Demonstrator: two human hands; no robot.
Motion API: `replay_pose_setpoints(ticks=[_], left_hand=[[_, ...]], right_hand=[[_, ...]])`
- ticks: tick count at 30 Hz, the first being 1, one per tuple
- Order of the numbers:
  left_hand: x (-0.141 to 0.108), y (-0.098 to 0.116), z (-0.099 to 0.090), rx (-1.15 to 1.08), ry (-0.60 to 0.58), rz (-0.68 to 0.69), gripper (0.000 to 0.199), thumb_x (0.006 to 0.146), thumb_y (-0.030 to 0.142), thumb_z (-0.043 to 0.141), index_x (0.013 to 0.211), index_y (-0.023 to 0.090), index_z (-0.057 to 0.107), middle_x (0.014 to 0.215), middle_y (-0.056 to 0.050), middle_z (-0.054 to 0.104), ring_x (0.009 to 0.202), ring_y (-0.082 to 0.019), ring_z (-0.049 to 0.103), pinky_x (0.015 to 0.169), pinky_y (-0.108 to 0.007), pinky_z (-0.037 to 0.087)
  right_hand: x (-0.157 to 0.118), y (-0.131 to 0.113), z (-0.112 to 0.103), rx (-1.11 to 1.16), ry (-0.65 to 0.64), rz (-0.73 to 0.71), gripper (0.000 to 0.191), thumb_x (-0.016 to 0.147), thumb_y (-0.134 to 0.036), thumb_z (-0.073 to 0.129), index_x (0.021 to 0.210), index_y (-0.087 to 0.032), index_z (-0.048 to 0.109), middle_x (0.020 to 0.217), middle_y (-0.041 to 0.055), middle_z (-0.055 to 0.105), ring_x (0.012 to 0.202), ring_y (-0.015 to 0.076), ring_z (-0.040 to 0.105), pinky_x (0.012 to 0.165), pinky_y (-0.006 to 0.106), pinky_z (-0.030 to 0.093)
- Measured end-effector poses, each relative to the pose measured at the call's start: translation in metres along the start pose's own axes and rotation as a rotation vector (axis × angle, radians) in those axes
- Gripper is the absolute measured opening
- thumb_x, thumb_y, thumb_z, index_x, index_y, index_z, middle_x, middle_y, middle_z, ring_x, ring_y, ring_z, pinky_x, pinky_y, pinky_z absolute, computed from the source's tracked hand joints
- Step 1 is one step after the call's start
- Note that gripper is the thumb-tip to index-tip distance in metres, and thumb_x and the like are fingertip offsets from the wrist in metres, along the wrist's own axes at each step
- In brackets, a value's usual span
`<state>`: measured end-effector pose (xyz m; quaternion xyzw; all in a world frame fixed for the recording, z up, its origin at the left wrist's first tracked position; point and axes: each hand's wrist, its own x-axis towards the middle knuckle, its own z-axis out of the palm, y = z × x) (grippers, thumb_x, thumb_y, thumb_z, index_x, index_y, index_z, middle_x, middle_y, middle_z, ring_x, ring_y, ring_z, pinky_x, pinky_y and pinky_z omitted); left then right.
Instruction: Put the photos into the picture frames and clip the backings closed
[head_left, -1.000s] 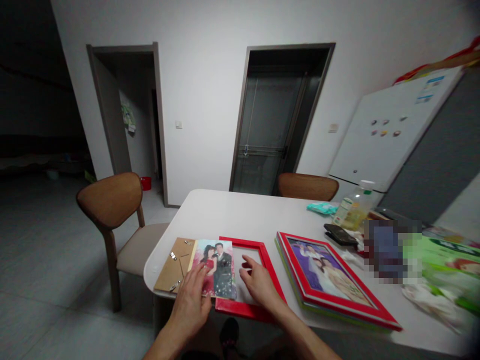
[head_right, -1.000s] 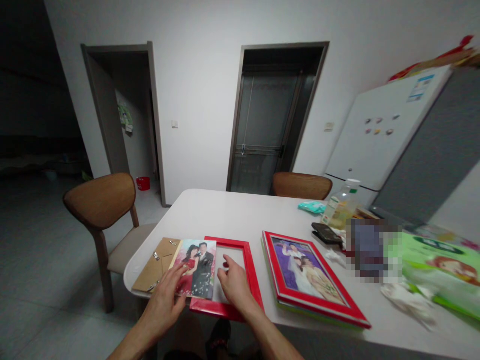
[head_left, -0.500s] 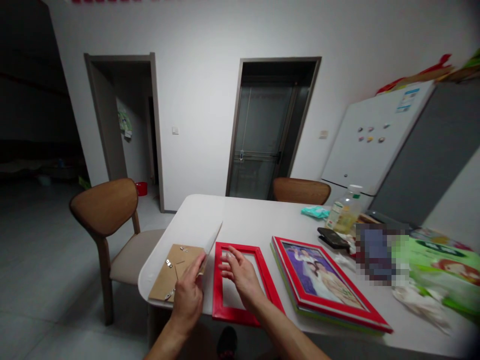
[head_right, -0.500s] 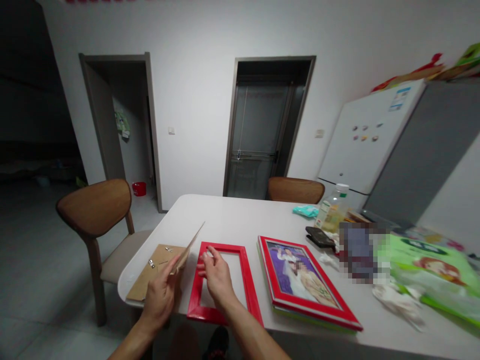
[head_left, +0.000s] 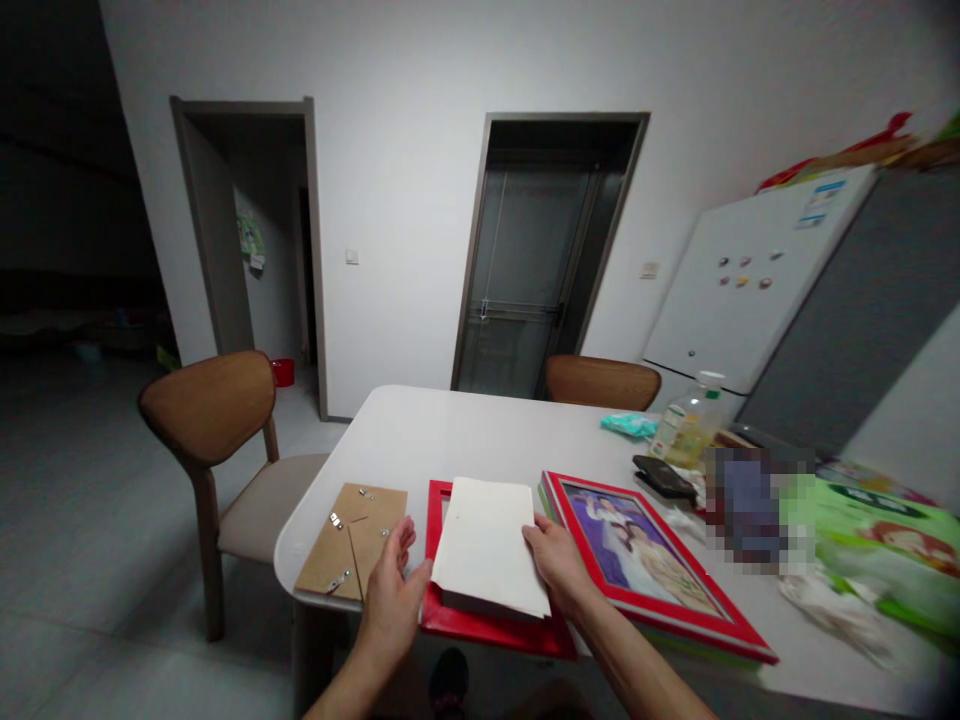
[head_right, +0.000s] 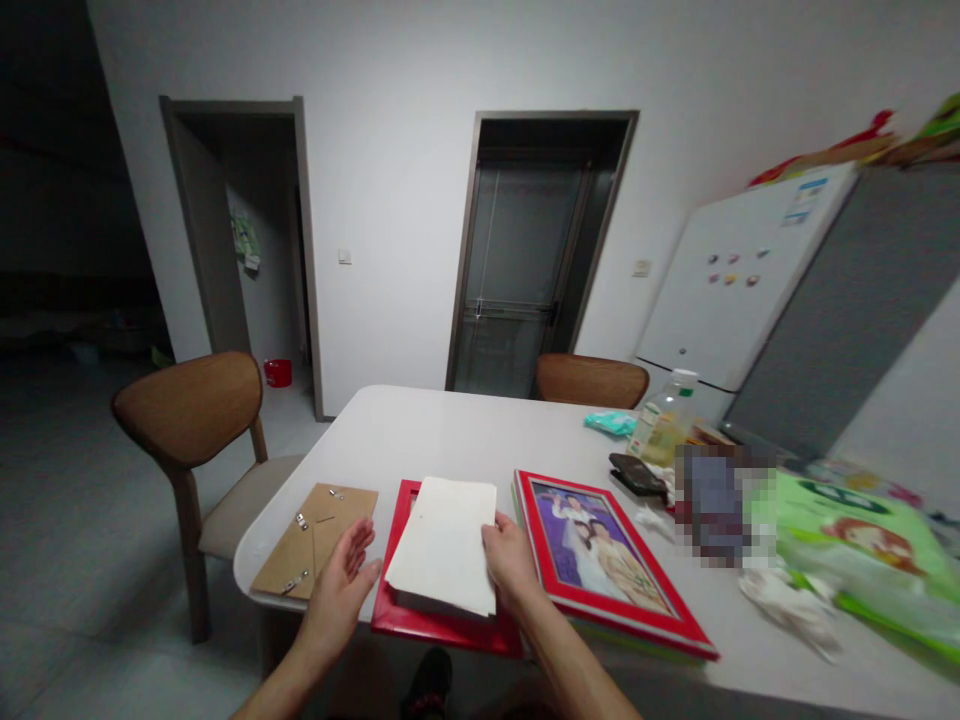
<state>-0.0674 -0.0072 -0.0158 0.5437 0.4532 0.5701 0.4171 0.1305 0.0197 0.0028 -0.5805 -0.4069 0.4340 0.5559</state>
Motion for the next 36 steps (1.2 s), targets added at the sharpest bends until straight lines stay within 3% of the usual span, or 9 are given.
replay_pose_setpoints(ticks=[4, 8, 11, 23, 30, 36], left_hand=[[-0.01, 0.008, -0.009, 0.355, -0.137, 0.119, 0.042, 0.07, 0.019, 0.049, 0.112, 0.016, 0.048, 0.12, -0.009, 0.05, 0.113, -0.02, 0.042, 0.097, -0.039, 0.03], [-0.02, 0.011, 0.005, 0.554, -0.352, 0.22, 0.043, 0.069, 0.017, 0.049, 0.113, 0.015, 0.048, 0.12, -0.012, 0.049, 0.112, -0.022, 0.042, 0.096, -0.041, 0.033], [-0.023, 0.007, 0.012, 0.684, -0.448, 0.281, 0.043, 0.068, 0.017, 0.052, 0.111, 0.013, 0.049, 0.121, -0.016, 0.046, 0.113, -0.025, 0.041, 0.095, -0.047, 0.031], [-0.023, 0.003, 0.008, 0.767, -0.469, 0.372, 0.039, 0.068, 0.013, 0.052, 0.107, 0.016, 0.051, 0.12, -0.015, 0.048, 0.113, -0.025, 0.041, 0.094, -0.048, 0.032], [-0.022, 0.005, 0.01, 0.867, -0.504, 0.376, 0.038, 0.067, 0.011, 0.054, 0.105, 0.013, 0.052, 0.119, -0.014, 0.05, 0.112, -0.025, 0.042, 0.096, -0.047, 0.031], [-0.022, 0.007, 0.011, 0.976, -0.538, 0.38, 0.035, 0.071, 0.016, 0.052, 0.106, 0.012, 0.052, 0.117, -0.012, 0.052, 0.113, -0.024, 0.041, 0.098, -0.042, 0.029]], right_hand=[[0.011, 0.006, -0.007, -0.146, -0.01, 0.002, 0.032, 0.061, -0.012, 0.041, 0.085, -0.01, 0.06, 0.055, 0.0042, 0.064, 0.052, 0.0162, 0.059, 0.046, 0.022, 0.042], [0.02, 0.013, -0.004, -0.211, -0.011, 0.003, 0.028, 0.06, -0.012, 0.041, 0.078, -0.01, 0.063, 0.055, 0.0046, 0.064, 0.052, 0.0161, 0.058, 0.047, 0.022, 0.042], [0.025, 0.016, -0.003, -0.236, -0.01, -0.005, 0.03, 0.059, -0.012, 0.04, 0.079, -0.01, 0.063, 0.056, 0.0046, 0.064, 0.052, 0.0161, 0.058, 0.047, 0.021, 0.041], [0.023, 0.012, 0.003, -0.462, -0.088, -0.053, 0.039, 0.062, -0.01, 0.035, 0.092, -0.008, 0.059, 0.065, 0.0065, 0.065, 0.058, 0.0153, 0.06, 0.051, 0.021, 0.042], [0.022, 0.003, 0.003, -0.857, 0.015, -0.106, 0.028, 0.064, -0.02, 0.047, 0.084, -0.007, 0.06, 0.089, 0.0189, 0.062, 0.088, 0.0261, 0.055, 0.076, 0.032, 0.038], [0.012, 0.004, 0.01, -1.304, 0.073, -0.139, 0.04, 0.073, -0.038, 0.042, 0.097, -0.008, 0.055, 0.099, 0.0188, 0.056, 0.089, 0.0261, 0.055, 0.074, 0.034, 0.038]])
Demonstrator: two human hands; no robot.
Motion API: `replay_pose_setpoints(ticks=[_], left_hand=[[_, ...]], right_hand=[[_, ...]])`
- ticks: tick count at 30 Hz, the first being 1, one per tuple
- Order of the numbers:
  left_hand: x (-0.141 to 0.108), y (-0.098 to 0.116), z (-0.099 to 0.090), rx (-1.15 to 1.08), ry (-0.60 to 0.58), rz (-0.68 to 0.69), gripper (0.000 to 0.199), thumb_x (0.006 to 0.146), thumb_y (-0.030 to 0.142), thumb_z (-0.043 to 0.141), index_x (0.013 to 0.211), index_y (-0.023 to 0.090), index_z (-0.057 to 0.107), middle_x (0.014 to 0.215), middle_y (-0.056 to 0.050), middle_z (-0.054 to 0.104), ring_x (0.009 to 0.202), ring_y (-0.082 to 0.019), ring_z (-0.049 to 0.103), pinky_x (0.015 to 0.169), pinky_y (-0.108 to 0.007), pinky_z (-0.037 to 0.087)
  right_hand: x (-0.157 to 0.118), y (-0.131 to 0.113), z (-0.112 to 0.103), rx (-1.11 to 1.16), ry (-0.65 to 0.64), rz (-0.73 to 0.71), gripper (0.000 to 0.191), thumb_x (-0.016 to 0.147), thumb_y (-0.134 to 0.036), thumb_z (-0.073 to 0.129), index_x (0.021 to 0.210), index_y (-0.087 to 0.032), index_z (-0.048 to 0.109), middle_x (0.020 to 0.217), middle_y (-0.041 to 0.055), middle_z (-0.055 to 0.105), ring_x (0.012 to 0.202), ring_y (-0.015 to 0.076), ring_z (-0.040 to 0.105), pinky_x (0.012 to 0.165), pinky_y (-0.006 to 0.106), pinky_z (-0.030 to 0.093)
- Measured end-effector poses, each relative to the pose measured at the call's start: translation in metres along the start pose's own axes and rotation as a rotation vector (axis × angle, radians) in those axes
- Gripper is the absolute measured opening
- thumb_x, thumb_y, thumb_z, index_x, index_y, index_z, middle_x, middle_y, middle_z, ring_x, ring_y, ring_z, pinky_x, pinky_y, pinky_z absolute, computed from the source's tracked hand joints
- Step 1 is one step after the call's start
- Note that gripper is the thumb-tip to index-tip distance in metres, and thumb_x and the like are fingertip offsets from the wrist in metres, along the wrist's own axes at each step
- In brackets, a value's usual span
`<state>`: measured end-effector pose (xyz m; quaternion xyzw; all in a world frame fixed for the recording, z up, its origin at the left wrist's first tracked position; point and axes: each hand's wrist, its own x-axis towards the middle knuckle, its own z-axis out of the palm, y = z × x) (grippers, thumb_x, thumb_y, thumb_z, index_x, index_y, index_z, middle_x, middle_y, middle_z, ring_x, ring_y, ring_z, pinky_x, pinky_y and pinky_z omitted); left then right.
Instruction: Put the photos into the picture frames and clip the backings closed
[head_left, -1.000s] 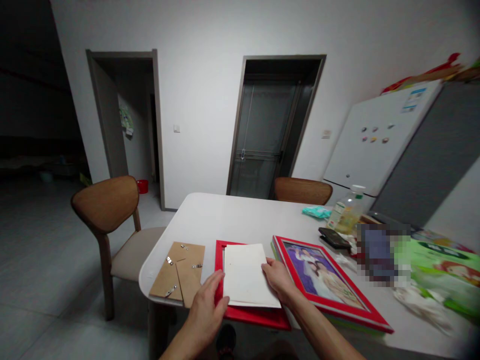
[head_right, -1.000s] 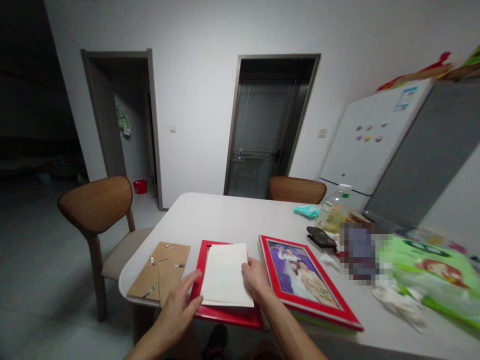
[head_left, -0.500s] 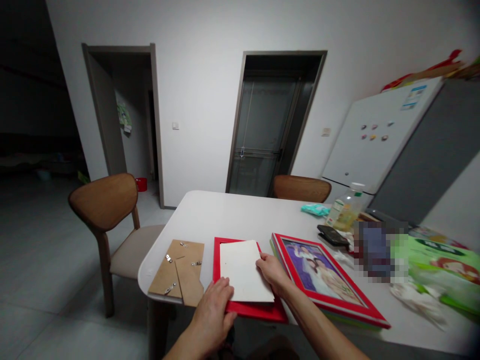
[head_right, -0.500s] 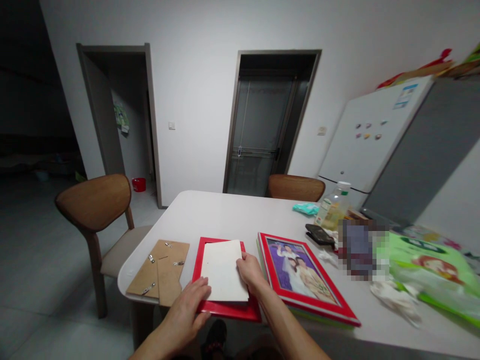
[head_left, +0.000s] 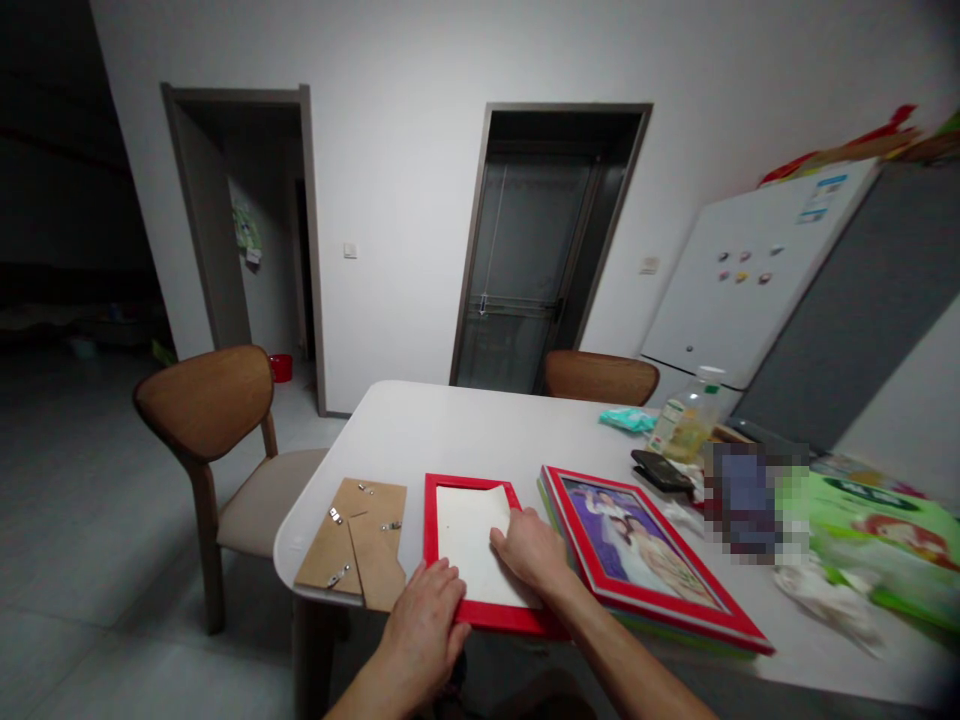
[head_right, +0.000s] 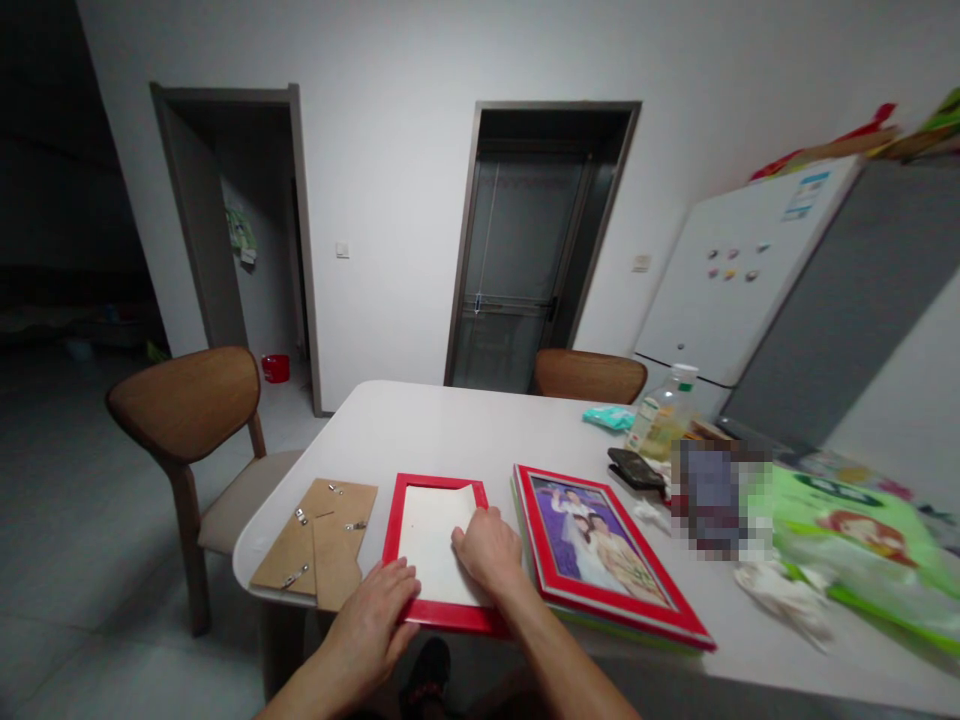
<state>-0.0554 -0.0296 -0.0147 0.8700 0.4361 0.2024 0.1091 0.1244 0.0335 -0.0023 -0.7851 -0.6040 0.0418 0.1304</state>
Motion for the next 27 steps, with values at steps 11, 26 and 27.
replay_pose_setpoints(ticks=[11, 26, 27], left_hand=[[-0.032, -0.049, -0.016, 0.006, 0.143, -0.062, 0.058, 0.066, 0.013, 0.054, 0.122, 0.017, 0.036, 0.131, -0.011, 0.035, 0.121, -0.023, 0.029, 0.099, -0.043, 0.028], [-0.073, -0.127, -0.027, 0.305, 0.373, -0.024, 0.019, 0.078, 0.028, 0.05, 0.095, 0.027, 0.059, 0.098, -0.003, 0.063, 0.09, -0.02, 0.056, 0.077, -0.036, 0.048], [-0.073, -0.128, -0.028, 0.288, 0.393, -0.015, 0.018, 0.08, 0.029, 0.047, 0.093, 0.026, 0.059, 0.095, -0.002, 0.063, 0.089, -0.019, 0.057, 0.077, -0.035, 0.048]], right_hand=[[-0.018, -0.032, 0.008, 0.022, 0.099, -0.385, 0.039, 0.077, -0.034, 0.04, 0.111, -0.016, 0.049, 0.101, 0.0121, 0.054, 0.094, 0.0214, 0.048, 0.079, 0.029, 0.034], [-0.035, -0.048, 0.02, 0.32, 0.073, -0.485, 0.04, 0.078, -0.032, 0.04, 0.109, -0.009, 0.052, 0.115, 0.0155, 0.049, 0.107, 0.0225, 0.042, 0.092, 0.034, 0.031], [-0.038, -0.051, 0.017, 0.347, 0.08, -0.508, 0.039, 0.078, -0.032, 0.04, 0.108, -0.01, 0.052, 0.114, 0.0143, 0.05, 0.106, 0.0215, 0.042, 0.092, 0.033, 0.031]])
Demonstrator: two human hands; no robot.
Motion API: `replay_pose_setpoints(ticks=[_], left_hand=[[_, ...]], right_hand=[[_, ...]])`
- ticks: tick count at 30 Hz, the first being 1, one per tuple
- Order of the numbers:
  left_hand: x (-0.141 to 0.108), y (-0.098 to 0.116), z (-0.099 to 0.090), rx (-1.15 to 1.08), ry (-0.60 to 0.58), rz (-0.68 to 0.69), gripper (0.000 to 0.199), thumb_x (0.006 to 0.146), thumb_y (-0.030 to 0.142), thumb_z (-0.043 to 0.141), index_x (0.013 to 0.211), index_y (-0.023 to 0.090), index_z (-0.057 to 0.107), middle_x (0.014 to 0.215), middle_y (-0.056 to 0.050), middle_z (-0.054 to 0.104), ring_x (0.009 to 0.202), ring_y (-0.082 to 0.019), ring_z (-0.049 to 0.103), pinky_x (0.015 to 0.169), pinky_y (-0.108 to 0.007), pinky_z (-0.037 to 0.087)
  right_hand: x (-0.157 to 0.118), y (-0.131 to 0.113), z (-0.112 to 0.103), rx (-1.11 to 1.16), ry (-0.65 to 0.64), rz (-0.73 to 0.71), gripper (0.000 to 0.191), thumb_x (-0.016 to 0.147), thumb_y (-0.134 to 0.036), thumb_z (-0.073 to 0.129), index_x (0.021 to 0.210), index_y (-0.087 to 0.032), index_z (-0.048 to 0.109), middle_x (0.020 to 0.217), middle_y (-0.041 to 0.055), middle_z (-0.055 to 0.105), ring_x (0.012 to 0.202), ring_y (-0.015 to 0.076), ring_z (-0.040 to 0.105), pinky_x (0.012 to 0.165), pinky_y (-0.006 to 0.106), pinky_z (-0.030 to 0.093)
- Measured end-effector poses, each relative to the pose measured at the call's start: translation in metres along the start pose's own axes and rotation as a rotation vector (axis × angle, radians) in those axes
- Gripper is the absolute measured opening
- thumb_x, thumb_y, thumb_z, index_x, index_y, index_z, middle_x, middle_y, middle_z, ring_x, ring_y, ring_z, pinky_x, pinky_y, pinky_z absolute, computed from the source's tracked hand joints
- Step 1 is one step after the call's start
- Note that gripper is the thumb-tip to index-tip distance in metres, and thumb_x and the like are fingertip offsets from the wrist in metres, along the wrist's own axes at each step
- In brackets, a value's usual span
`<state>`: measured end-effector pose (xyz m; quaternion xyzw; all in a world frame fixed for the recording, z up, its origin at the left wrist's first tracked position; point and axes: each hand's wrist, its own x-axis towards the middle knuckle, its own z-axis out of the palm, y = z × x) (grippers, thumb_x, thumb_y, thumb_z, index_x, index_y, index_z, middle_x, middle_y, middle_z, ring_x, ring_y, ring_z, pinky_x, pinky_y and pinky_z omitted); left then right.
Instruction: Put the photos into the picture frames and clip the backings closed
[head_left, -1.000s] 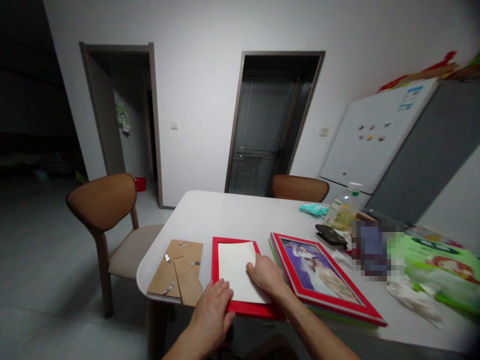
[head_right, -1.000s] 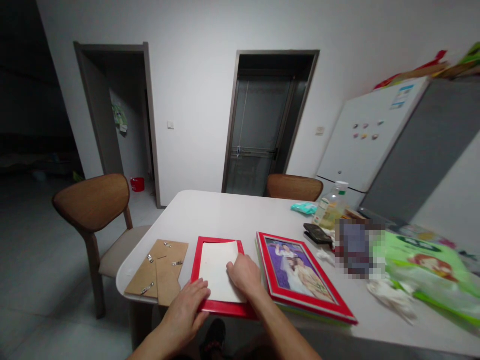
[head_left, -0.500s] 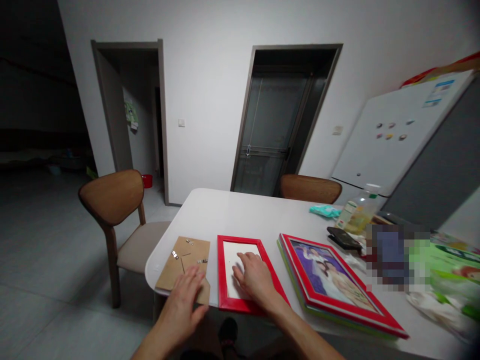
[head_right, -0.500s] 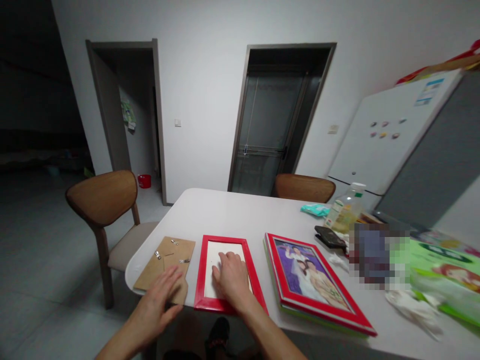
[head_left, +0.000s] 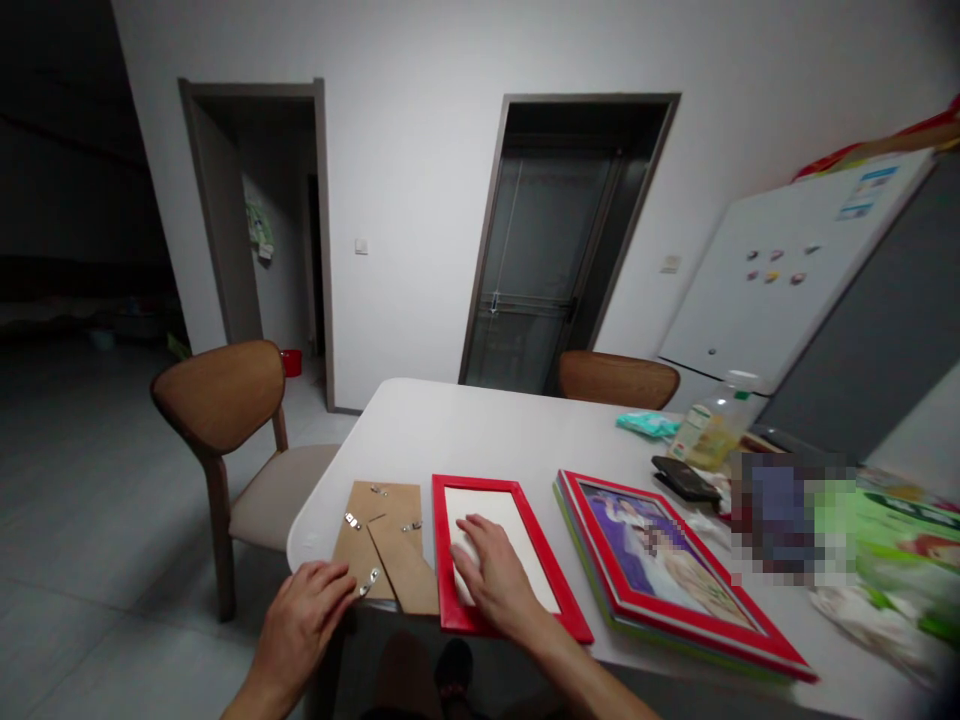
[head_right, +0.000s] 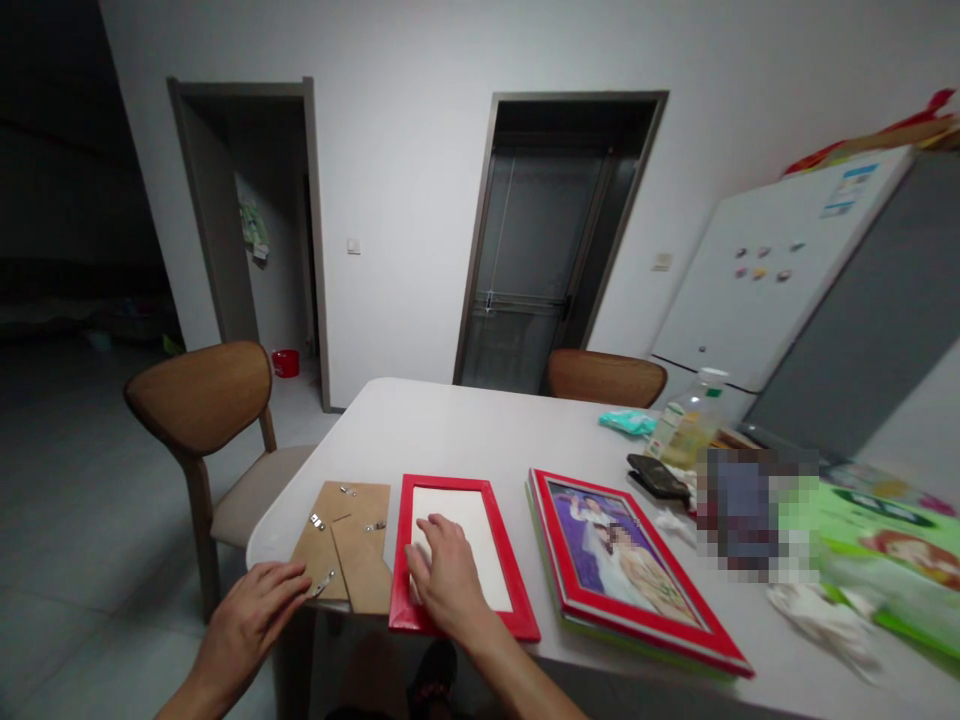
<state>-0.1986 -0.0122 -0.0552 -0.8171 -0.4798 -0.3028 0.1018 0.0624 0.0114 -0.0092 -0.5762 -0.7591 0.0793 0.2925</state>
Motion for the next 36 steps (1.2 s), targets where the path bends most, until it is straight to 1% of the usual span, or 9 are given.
replay_pose_setpoints(ticks=[2, 6, 12, 15, 18, 22, 27, 31, 36], left_hand=[[0.001, -0.003, 0.0, -0.019, 0.033, -0.018, 0.022, 0.079, 0.033, 0.048, 0.097, 0.025, 0.058, 0.099, -0.003, 0.062, 0.094, -0.02, 0.055, 0.08, -0.035, 0.047], [0.002, -0.008, 0.008, 0.035, -0.02, -0.047, 0.056, 0.066, 0.043, 0.061, 0.115, 0.021, 0.046, 0.119, -0.009, 0.051, 0.107, -0.026, 0.048, 0.087, -0.042, 0.042], [0.0, -0.014, 0.013, 0.014, -0.053, -0.057, 0.035, 0.072, 0.037, 0.056, 0.104, 0.023, 0.055, 0.111, -0.006, 0.057, 0.102, -0.023, 0.052, 0.085, -0.036, 0.045], [0.003, -0.015, 0.005, -0.021, -0.051, -0.059, 0.034, 0.073, 0.037, 0.055, 0.105, 0.024, 0.054, 0.112, -0.005, 0.057, 0.101, -0.021, 0.053, 0.084, -0.034, 0.046], [0.013, -0.004, -0.009, -0.043, 0.013, -0.027, 0.035, 0.075, 0.038, 0.053, 0.106, 0.023, 0.053, 0.114, -0.007, 0.055, 0.103, -0.021, 0.051, 0.086, -0.035, 0.045], [0.039, 0.037, -0.02, -0.091, 0.072, 0.048, 0.034, 0.076, 0.036, 0.053, 0.106, 0.02, 0.053, 0.114, -0.008, 0.055, 0.106, -0.022, 0.048, 0.089, -0.036, 0.043], [0.068, 0.105, -0.001, -0.183, -0.109, 0.073, 0.028, 0.073, 0.027, 0.057, 0.099, 0.018, 0.055, 0.11, -0.009, 0.057, 0.103, -0.023, 0.05, 0.087, -0.036, 0.044], [0.076, 0.134, 0.018, -0.243, -0.235, 0.021, 0.02, 0.073, 0.021, 0.056, 0.094, 0.018, 0.056, 0.105, -0.007, 0.058, 0.099, -0.022, 0.052, 0.087, -0.036, 0.043], [0.074, 0.137, 0.025, -0.255, -0.298, -0.011, 0.014, 0.076, 0.017, 0.05, 0.087, 0.019, 0.058, 0.099, -0.006, 0.06, 0.097, -0.021, 0.053, 0.089, -0.039, 0.039]], right_hand=[[-0.002, -0.016, -0.002, 0.052, -0.011, -0.074, 0.036, 0.078, -0.031, 0.041, 0.107, -0.013, 0.052, 0.111, 0.0112, 0.051, 0.103, 0.019, 0.043, 0.089, 0.031, 0.033], [-0.005, -0.053, 0.008, -0.033, -0.165, -0.172, 0.036, 0.07, -0.041, 0.051, 0.098, -0.019, 0.054, 0.098, 0.0079, 0.055, 0.092, 0.0212, 0.047, 0.08, 0.034, 0.036], [0.0, -0.062, 0.031, -0.117, -0.202, -0.105, 0.064, 0.05, -0.037, 0.068, 0.108, -0.023, 0.046, 0.102, 0.0079, 0.051, 0.092, 0.0248, 0.045, 0.079, 0.038, 0.033], [0.006, -0.061, 0.028, 0.01, -0.23, -0.05, 0.059, 0.055, -0.027, 0.063, 0.111, -0.023, 0.046, 0.1, 0.0076, 0.053, 0.092, 0.0231, 0.047, 0.079, 0.035, 0.035], [0.006, -0.061, 0.011, 0.164, -0.127, -0.033, 0.05, 0.059, -0.018, 0.054, 0.108, -0.022, 0.049, 0.102, 0.0069, 0.052, 0.094, 0.02, 0.047, 0.08, 0.031, 0.037], [-0.008, -0.041, -0.028, 0.235, -0.057, -0.053, 0.039, 0.059, -0.018, 0.051, 0.098, -0.021, 0.057, 0.107, 0.0061, 0.05, 0.1, 0.019, 0.045, 0.087, 0.029, 0.035], [-0.029, 0.017, -0.067, 0.189, -0.118, 0.097, 0.036, 0.06, -0.017, 0.046, 0.093, -0.018, 0.06, 0.108, 0.0077, 0.051, 0.104, 0.019, 0.045, 0.092, 0.03, 0.033], [-0.037, 0.048, -0.071, 0.116, -0.145, 0.099, 0.035, 0.061, -0.018, 0.046, 0.092, -0.018, 0.061, 0.105, 0.0073, 0.053, 0.101, 0.0184, 0.047, 0.09, 0.03, 0.034], [-0.034, 0.055, -0.051, -0.005, -0.135, 0.066, 0.035, 0.064, -0.022, 0.049, 0.097, -0.02, 0.061, 0.109, 0.007, 0.053, 0.102, 0.0191, 0.046, 0.089, 0.031, 0.033]])
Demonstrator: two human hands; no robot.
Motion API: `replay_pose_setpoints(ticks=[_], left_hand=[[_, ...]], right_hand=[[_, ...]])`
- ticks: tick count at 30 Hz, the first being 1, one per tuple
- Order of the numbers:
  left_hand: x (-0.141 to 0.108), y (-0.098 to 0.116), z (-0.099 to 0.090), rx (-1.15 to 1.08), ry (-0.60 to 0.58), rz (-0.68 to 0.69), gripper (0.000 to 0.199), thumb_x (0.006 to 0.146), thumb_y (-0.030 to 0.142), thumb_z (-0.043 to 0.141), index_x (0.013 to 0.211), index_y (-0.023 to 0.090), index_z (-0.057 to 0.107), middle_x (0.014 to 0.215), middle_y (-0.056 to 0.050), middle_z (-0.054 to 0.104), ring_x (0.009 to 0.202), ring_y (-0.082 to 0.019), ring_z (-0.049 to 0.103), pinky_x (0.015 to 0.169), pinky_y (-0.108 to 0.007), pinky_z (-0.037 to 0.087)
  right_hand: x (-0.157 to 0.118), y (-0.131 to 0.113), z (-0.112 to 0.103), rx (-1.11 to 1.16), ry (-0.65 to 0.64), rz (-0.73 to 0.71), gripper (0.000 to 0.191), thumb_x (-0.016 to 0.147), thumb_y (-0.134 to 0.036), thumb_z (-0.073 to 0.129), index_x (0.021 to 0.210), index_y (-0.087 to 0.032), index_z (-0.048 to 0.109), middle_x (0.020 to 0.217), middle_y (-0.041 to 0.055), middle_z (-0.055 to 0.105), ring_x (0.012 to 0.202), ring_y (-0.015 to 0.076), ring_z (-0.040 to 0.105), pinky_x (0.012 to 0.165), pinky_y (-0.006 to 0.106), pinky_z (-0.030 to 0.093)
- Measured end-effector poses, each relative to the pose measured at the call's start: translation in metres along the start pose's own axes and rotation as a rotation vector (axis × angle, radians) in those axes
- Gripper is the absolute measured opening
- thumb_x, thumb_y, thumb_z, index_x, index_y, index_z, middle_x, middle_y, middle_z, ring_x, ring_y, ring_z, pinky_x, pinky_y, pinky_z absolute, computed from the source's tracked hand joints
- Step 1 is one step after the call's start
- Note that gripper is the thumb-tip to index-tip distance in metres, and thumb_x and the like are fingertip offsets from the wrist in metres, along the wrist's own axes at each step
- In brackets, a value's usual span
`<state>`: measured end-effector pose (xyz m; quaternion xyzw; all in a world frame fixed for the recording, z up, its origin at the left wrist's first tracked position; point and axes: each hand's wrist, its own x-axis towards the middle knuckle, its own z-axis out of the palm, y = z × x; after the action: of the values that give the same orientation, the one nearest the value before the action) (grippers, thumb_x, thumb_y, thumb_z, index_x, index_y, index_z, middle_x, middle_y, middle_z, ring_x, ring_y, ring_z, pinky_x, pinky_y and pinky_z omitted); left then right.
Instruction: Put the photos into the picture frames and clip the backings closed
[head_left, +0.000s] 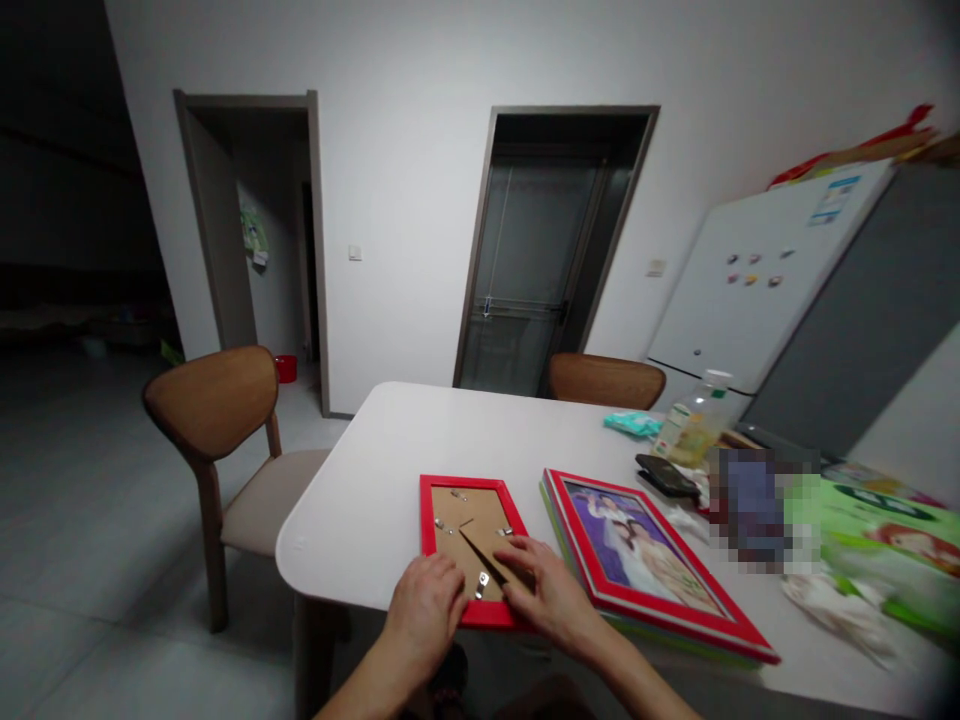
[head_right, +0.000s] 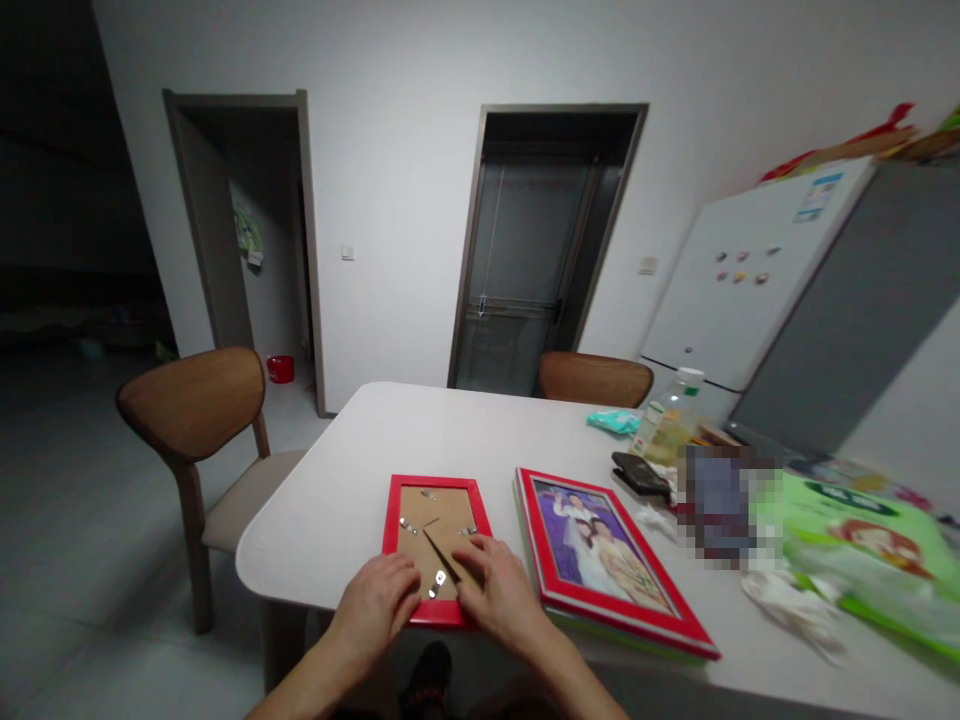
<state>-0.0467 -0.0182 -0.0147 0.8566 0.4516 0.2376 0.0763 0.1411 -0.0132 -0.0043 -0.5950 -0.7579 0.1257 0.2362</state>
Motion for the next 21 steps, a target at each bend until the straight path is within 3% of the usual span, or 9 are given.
replay_pose_setpoints(ticks=[5, 10, 14, 17, 21], left_hand=[[-0.008, -0.001, -0.003, -0.029, -0.056, 0.017, 0.031, 0.068, 0.03, 0.061, 0.095, 0.017, 0.055, 0.115, -0.011, 0.053, 0.108, -0.025, 0.046, 0.096, -0.048, 0.027], [-0.012, -0.004, -0.008, -0.067, -0.086, 0.027, 0.024, 0.069, 0.025, 0.059, 0.091, 0.018, 0.055, 0.117, -0.01, 0.052, 0.11, -0.023, 0.044, 0.097, -0.047, 0.026], [-0.012, -0.006, -0.01, -0.071, -0.099, 0.007, 0.029, 0.069, 0.024, 0.059, 0.096, 0.017, 0.053, 0.117, -0.011, 0.052, 0.11, -0.024, 0.044, 0.097, -0.047, 0.027], [-0.012, -0.006, -0.009, -0.064, -0.1, 0.0, 0.037, 0.068, 0.024, 0.06, 0.103, 0.015, 0.051, 0.117, -0.012, 0.052, 0.11, -0.023, 0.045, 0.098, -0.045, 0.026], [-0.012, -0.006, -0.009, -0.056, -0.094, -0.013, 0.041, 0.069, 0.026, 0.059, 0.107, 0.015, 0.048, 0.116, -0.012, 0.052, 0.11, -0.023, 0.045, 0.098, -0.045, 0.026]], right_hand=[[-0.006, 0.002, 0.013, -0.089, 0.066, -0.04, 0.033, 0.07, -0.027, 0.048, 0.101, -0.023, 0.058, 0.111, 0.007, 0.052, 0.104, 0.02, 0.044, 0.088, 0.034, 0.032], [-0.016, 0.003, 0.015, -0.134, 0.11, -0.069, 0.031, 0.076, -0.032, 0.042, 0.101, -0.024, 0.057, 0.111, 0.0073, 0.051, 0.103, 0.0204, 0.043, 0.087, 0.034, 0.032], [-0.001, 0.004, 0.013, -0.207, 0.158, 0.016, 0.032, 0.079, -0.028, 0.037, 0.102, -0.018, 0.056, 0.108, 0.0105, 0.05, 0.1, 0.0206, 0.043, 0.085, 0.032, 0.033], [0.013, 0.004, 0.01, -0.289, 0.123, 0.07, 0.03, 0.08, -0.028, 0.035, 0.096, -0.017, 0.058, 0.101, 0.0112, 0.05, 0.093, 0.0207, 0.044, 0.08, 0.031, 0.034], [0.019, 0.005, 0.009, -0.28, 0.059, 0.038, 0.031, 0.081, -0.025, 0.032, 0.086, -0.015, 0.061, 0.093, 0.0096, 0.051, 0.084, 0.0177, 0.047, 0.079, 0.028, 0.034]])
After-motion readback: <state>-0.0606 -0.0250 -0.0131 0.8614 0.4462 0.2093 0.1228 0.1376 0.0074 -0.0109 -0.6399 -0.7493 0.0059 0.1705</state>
